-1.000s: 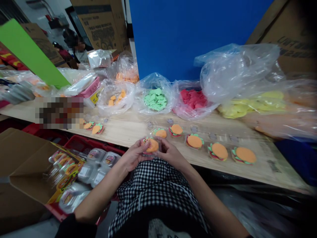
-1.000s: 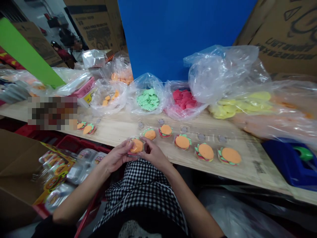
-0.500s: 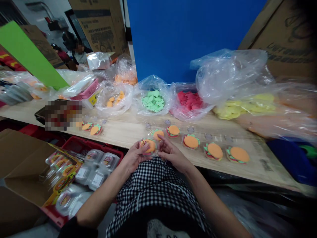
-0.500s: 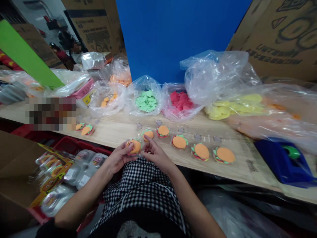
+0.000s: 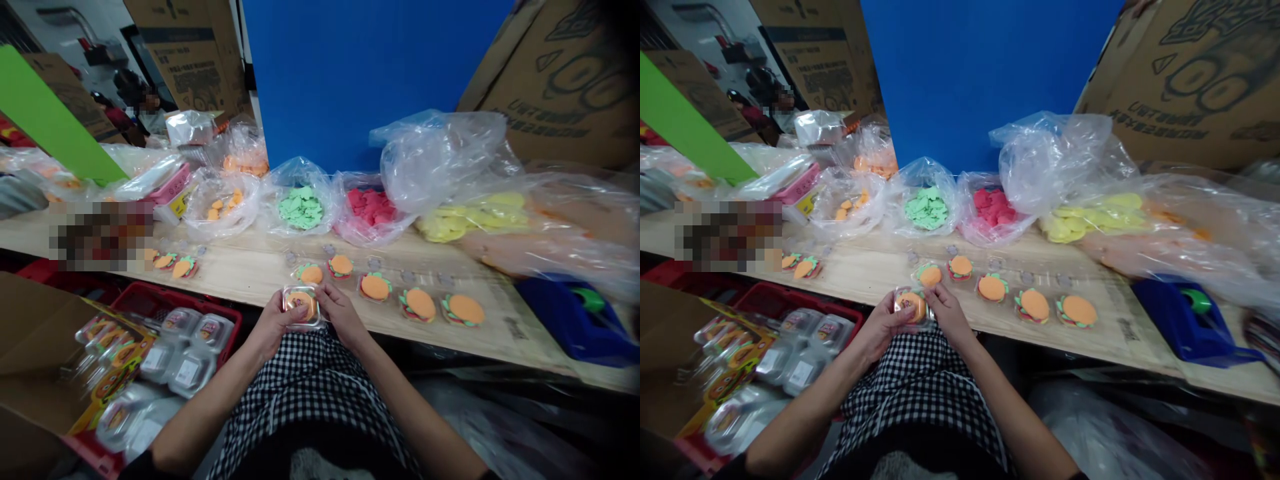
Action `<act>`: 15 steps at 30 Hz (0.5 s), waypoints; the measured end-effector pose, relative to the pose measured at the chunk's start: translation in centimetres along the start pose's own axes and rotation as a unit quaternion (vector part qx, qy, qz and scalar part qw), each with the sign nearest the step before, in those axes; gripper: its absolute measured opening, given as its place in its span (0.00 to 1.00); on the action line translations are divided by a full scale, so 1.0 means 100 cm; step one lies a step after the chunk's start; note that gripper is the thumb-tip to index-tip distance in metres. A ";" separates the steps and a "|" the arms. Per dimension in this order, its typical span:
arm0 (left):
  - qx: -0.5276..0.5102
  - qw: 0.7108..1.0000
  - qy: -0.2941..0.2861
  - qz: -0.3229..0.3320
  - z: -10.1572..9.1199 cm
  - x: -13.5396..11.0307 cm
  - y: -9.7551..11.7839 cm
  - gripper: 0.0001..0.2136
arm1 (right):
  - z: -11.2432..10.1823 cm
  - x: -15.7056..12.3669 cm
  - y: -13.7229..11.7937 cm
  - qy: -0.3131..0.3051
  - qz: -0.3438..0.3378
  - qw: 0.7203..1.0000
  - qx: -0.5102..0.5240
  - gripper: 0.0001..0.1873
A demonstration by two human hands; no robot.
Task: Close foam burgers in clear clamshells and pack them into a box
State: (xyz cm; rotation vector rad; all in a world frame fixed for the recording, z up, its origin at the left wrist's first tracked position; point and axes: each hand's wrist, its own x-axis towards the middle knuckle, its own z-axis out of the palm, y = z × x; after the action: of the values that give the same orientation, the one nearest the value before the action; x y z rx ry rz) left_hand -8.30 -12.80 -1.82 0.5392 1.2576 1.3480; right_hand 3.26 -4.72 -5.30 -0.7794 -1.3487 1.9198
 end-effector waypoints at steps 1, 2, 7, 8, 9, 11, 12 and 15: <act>0.004 1.000 -0.006 0.001 -0.001 0.000 -0.001 0.23 | -0.002 -0.001 0.002 0.001 -0.005 1.000 -0.004 0.17; 0.010 1.000 -0.012 0.001 -0.001 0.001 -0.001 0.24 | -0.004 -0.003 0.003 -0.002 -0.008 1.000 -0.013 0.17; 0.054 0.997 -0.043 0.019 -0.002 0.000 -0.002 0.26 | -0.021 -0.008 -0.011 -0.077 -0.044 0.983 -0.159 0.17; 0.067 0.996 -0.052 0.024 -0.002 -0.001 -0.002 0.27 | -0.024 -0.009 -0.016 -0.092 -0.058 0.973 -0.202 0.17; 0.084 0.994 -0.062 0.027 -0.002 -0.002 -0.003 0.28 | -0.028 -0.010 -0.019 -0.105 -0.068 0.962 -0.242 0.17; 0.127 0.987 -0.091 0.028 -0.003 -0.006 -0.008 0.29 | -0.034 -0.015 -0.021 -0.137 -0.079 0.939 -0.305 0.16; 0.146 0.983 -0.110 0.027 -0.005 -0.008 -0.013 0.30 | -0.036 -0.020 -0.019 -0.155 -0.082 0.929 -0.326 0.16; 0.178 0.972 -0.155 0.017 -0.013 -0.015 -0.036 0.30 | -0.043 -0.038 -0.002 -0.196 -0.085 0.907 -0.363 0.15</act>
State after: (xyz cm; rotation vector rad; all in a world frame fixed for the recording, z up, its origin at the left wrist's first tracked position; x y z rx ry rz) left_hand -7.58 -15.47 -4.90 0.9854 1.2360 1.0183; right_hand 8.89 -5.24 -6.00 -0.5807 -2.3632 1.4607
